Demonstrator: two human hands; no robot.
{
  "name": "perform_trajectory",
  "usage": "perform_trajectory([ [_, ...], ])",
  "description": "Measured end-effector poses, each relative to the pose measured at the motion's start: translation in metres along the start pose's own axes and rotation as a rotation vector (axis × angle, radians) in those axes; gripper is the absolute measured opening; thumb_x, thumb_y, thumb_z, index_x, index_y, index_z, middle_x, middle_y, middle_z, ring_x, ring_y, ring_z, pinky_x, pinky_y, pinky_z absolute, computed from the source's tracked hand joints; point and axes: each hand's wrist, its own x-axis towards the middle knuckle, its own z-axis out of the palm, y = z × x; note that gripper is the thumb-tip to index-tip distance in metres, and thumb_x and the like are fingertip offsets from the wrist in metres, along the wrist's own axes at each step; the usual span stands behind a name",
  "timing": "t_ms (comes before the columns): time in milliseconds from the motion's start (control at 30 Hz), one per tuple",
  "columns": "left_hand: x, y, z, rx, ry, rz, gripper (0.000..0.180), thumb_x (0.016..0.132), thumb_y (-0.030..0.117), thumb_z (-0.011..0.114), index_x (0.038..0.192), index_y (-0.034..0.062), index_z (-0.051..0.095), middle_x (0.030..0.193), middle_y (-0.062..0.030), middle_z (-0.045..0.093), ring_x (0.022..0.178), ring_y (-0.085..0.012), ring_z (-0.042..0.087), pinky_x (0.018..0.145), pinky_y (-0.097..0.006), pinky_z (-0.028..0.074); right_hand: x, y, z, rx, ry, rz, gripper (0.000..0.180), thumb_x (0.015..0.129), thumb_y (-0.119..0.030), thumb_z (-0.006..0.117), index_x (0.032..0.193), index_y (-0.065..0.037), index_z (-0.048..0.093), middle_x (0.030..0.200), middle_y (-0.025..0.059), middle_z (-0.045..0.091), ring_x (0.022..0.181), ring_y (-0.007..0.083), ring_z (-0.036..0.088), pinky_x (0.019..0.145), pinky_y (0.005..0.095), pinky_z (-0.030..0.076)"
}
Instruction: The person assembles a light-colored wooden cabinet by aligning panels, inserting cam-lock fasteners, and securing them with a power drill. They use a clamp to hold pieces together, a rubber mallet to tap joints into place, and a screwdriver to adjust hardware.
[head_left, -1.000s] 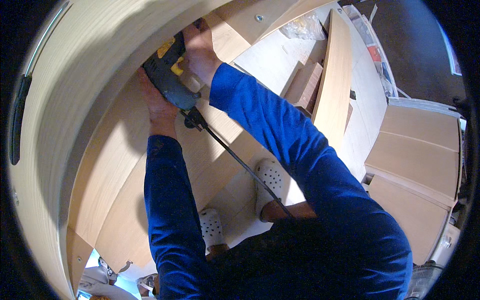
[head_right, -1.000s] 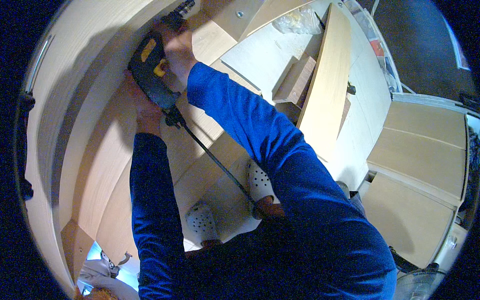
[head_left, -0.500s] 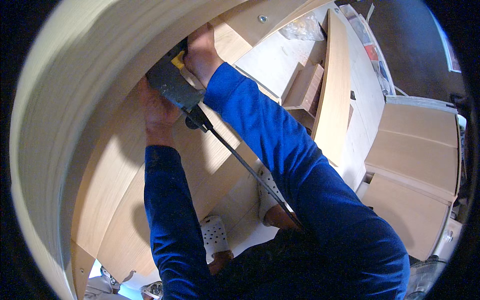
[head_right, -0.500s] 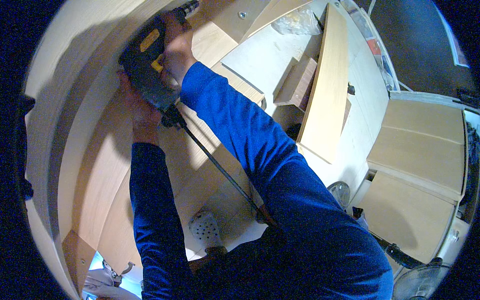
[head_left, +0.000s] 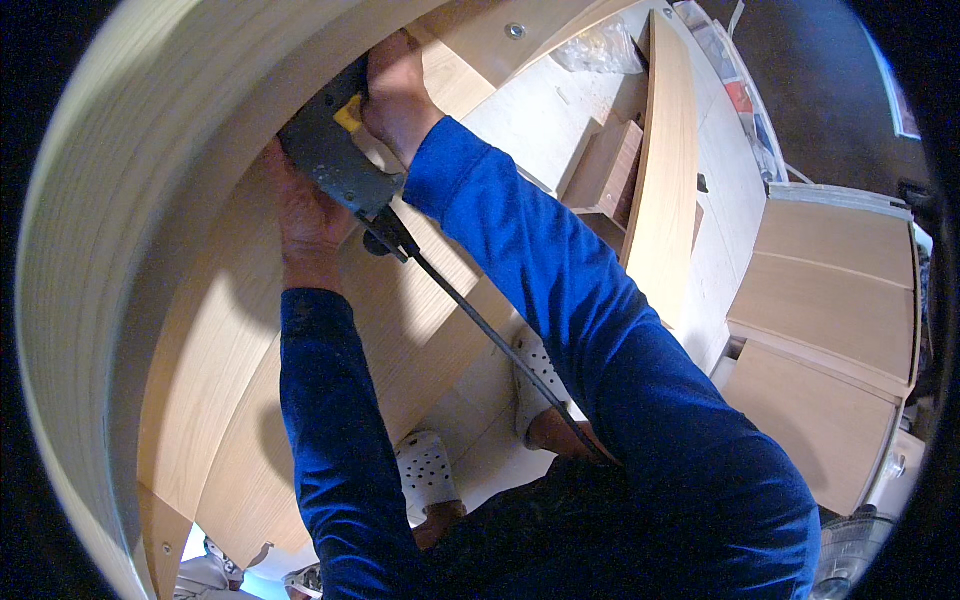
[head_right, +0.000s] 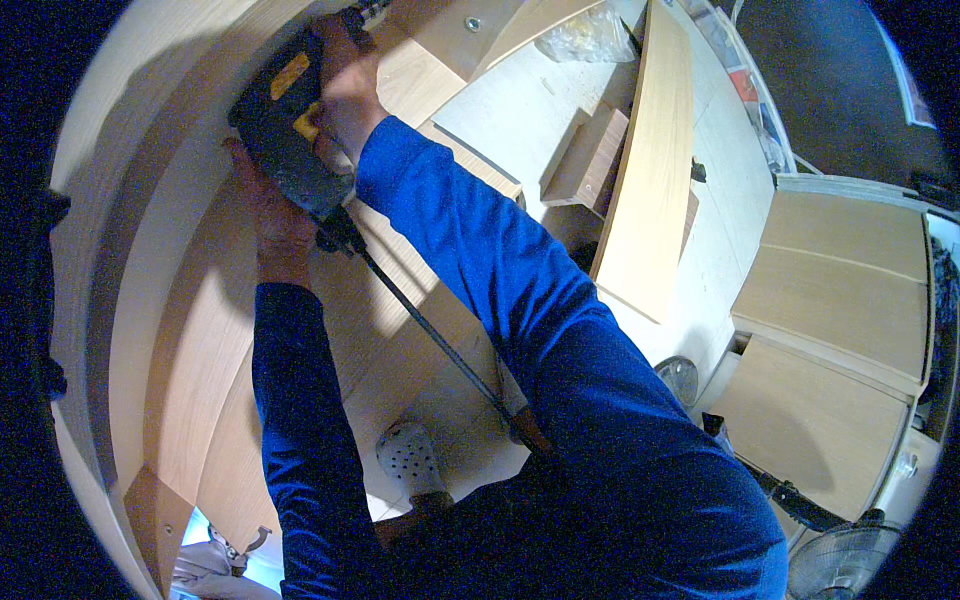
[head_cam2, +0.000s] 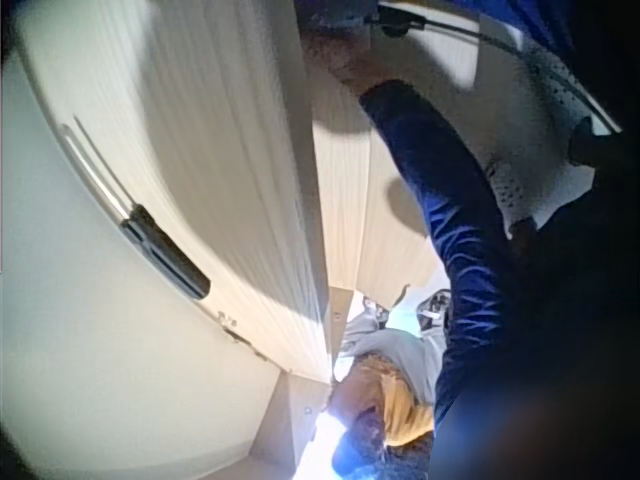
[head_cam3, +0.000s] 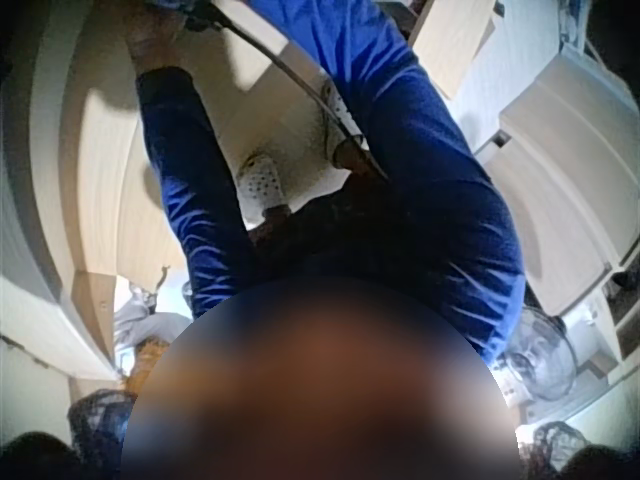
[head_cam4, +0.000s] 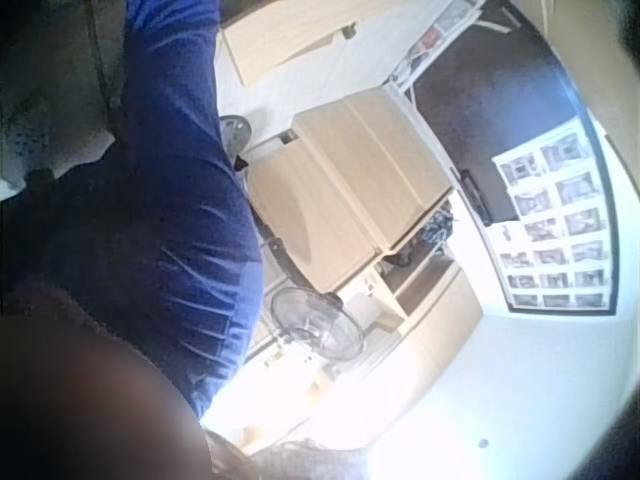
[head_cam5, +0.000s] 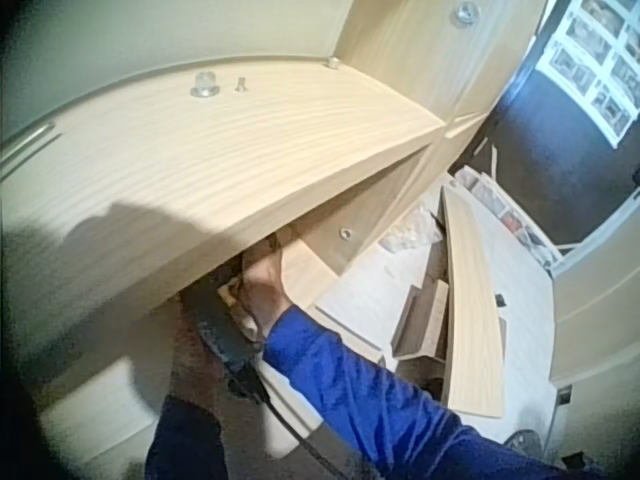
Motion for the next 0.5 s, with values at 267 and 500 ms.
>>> perform_trajectory([
  [267, -0.001, 0.002, 0.004, 0.060, 0.050, 0.003, 0.081, 0.101, 0.073, 0.035, 0.153, 0.0117, 0.043, 0.145, -0.0109, 0.057, 0.129, -0.0285, 0.059, 0.109, -0.043, 0.050, 0.005, 0.003, -0.012, -0.105, -0.001, 0.050, 0.037, 0.100, -0.038, 0.058, 0.122, -0.009, 0.065, 0.112, 0.0119, 0.073, 0.099, 0.0279, 0.070, 0.085, 0.0436, 0.055],
  [500, -0.002, 0.002, 0.002, -0.064, -0.054, 0.009, 0.070, 0.098, 0.066, 0.056, 0.143, 0.0118, 0.054, 0.128, -0.0051, 0.066, 0.114, -0.0209, 0.064, 0.098, -0.037, 0.053, -0.009, -0.010, 0.004, -0.020, 0.032, 0.077, 0.037, 0.097, -0.041, 0.060, 0.114, -0.009, 0.066, 0.104, 0.0088, 0.070, 0.093, 0.0231, 0.067, 0.079, 0.0412, 0.053],
])
